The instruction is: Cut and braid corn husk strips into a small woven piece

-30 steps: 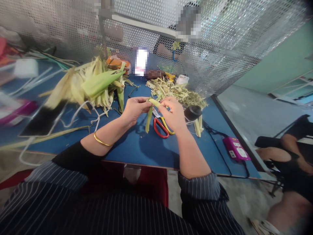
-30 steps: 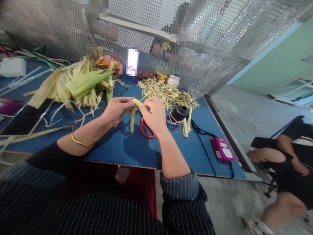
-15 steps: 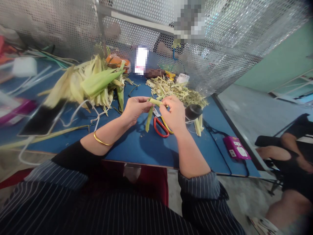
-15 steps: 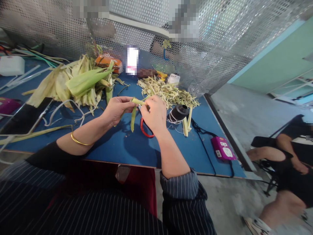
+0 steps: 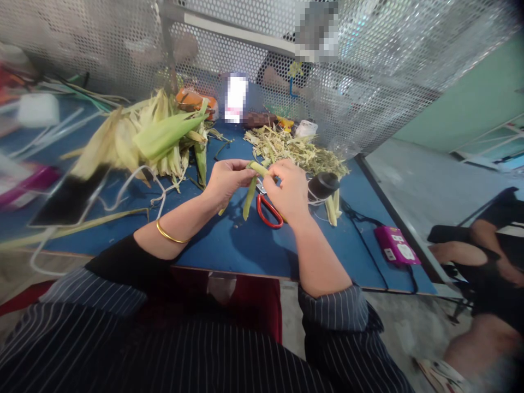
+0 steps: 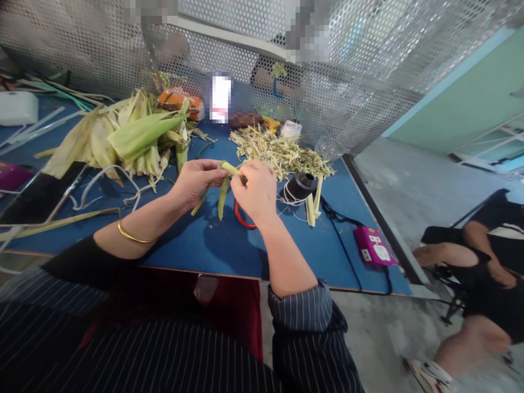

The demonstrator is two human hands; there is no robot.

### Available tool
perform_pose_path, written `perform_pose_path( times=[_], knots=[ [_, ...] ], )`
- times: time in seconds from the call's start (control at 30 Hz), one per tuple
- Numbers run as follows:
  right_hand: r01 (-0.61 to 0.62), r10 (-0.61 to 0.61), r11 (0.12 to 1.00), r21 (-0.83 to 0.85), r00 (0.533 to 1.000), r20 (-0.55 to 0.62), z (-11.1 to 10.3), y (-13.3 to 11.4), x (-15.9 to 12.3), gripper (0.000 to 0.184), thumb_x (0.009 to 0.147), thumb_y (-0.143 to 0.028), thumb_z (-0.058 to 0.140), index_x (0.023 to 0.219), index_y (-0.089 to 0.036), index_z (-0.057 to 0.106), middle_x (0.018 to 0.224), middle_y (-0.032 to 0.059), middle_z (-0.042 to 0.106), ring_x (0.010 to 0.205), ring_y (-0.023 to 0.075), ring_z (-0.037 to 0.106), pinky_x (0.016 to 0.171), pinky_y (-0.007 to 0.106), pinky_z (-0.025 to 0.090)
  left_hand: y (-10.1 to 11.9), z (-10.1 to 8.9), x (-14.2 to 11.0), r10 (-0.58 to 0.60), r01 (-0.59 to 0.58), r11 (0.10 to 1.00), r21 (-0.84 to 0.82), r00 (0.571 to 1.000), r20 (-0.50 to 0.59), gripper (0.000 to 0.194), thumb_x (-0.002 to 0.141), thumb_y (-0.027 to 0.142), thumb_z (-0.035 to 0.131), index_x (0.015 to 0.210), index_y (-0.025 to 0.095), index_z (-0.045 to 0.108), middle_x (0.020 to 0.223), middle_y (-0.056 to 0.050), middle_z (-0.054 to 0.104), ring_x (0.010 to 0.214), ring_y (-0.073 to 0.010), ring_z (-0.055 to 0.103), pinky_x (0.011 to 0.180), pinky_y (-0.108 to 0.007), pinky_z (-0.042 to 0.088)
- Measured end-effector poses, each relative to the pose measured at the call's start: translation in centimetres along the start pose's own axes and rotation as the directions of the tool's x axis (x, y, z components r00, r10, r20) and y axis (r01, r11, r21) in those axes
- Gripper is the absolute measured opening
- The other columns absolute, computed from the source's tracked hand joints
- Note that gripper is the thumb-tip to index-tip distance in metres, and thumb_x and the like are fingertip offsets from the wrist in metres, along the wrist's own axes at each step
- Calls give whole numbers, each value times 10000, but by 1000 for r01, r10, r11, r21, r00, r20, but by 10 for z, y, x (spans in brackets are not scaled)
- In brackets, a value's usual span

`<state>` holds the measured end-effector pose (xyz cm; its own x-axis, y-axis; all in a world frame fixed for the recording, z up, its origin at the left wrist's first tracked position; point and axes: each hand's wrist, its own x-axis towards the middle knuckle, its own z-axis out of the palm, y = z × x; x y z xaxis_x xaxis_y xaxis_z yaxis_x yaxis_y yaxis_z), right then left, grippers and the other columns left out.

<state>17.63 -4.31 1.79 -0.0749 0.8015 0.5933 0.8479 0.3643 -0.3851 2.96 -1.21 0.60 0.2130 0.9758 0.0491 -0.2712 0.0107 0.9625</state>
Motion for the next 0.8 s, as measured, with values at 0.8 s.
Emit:
perform_pose_path(
  times=[0.8],
  knots=[
    [-24, 26, 1000, 19, 994, -109, 8, 1, -2, 126, 900, -287, 492, 813, -239, 570, 731, -11, 642, 736, 169, 568, 868, 361, 358, -4, 3, -1, 29, -14, 981, 195, 997, -73, 160, 628, 197, 735, 777, 138, 724, 646, -9, 668, 478, -79, 548, 433, -198, 352]
  ],
)
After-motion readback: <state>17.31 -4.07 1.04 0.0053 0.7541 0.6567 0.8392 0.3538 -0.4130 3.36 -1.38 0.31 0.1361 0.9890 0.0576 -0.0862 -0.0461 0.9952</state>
